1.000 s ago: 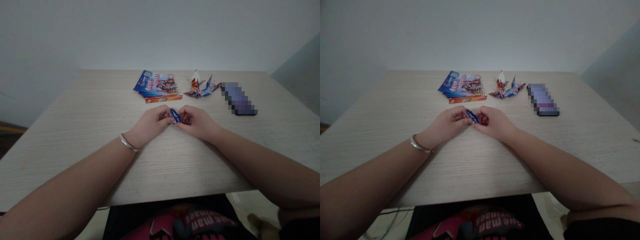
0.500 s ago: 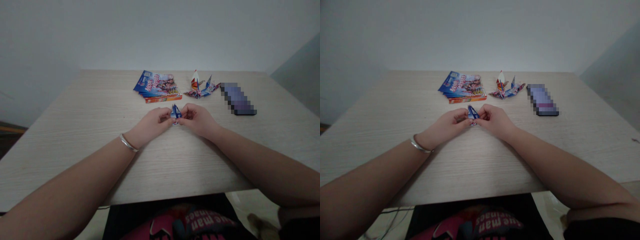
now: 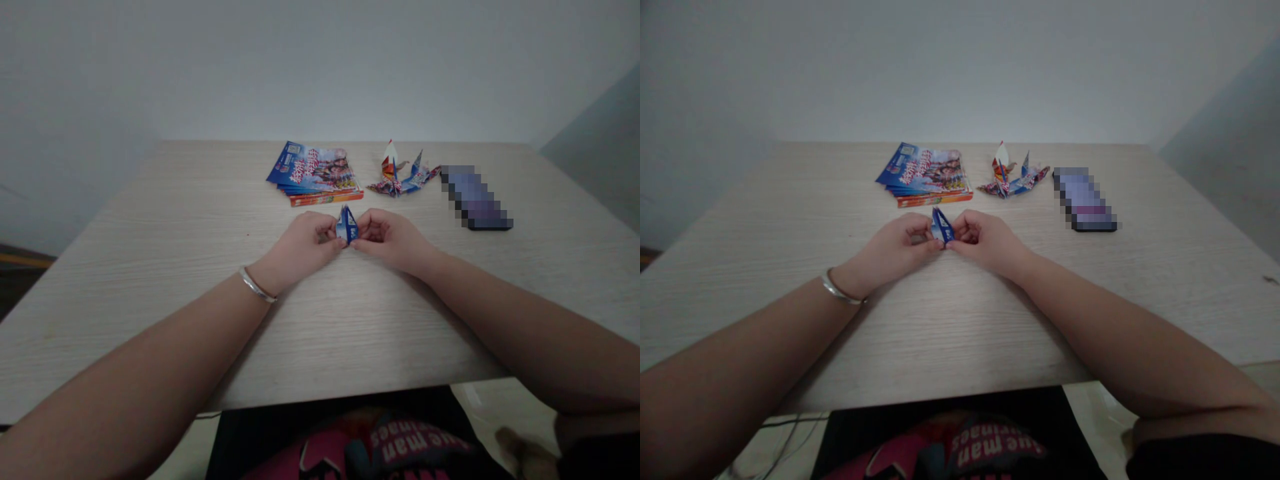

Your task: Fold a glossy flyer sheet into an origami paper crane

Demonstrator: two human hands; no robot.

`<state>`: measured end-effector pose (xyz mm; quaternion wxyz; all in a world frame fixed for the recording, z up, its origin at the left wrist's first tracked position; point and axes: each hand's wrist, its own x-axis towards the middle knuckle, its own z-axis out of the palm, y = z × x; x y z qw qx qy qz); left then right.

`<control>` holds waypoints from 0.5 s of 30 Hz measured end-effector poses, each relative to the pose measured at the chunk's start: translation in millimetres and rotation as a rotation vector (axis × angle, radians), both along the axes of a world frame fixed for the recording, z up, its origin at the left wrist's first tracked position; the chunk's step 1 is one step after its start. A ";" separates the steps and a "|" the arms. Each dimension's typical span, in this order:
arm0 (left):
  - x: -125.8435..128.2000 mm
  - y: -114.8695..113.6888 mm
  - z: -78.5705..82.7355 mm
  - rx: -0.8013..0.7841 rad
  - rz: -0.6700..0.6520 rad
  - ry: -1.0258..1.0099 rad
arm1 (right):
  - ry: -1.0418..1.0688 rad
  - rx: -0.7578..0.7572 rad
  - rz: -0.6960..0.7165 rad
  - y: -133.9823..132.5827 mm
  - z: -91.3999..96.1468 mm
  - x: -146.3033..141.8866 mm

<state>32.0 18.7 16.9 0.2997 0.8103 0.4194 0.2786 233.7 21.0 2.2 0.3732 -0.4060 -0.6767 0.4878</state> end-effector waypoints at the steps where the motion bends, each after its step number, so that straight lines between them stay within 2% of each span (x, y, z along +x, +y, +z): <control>1: 0.5 -0.2 1.0 0.065 0.024 0.055 | -0.025 0.019 -0.005 -0.8 0.8 -0.5; 4: 1.9 -1.6 3.3 0.206 0.054 0.167 | -0.114 0.093 -0.051 -3.7 6.0 -1.7; 6: 2.2 -2.7 3.4 0.193 0.016 0.112 | -0.172 0.143 -0.073 -5.3 9.8 -1.6; 10: 0.4 -1.7 0.7 0.011 -0.004 -0.117 | -0.211 0.165 -0.028 -7.3 11.4 1.1; 15: -4.9 4.3 -0.8 -0.210 0.031 -0.189 | -0.112 0.172 0.072 -7.3 6.8 6.5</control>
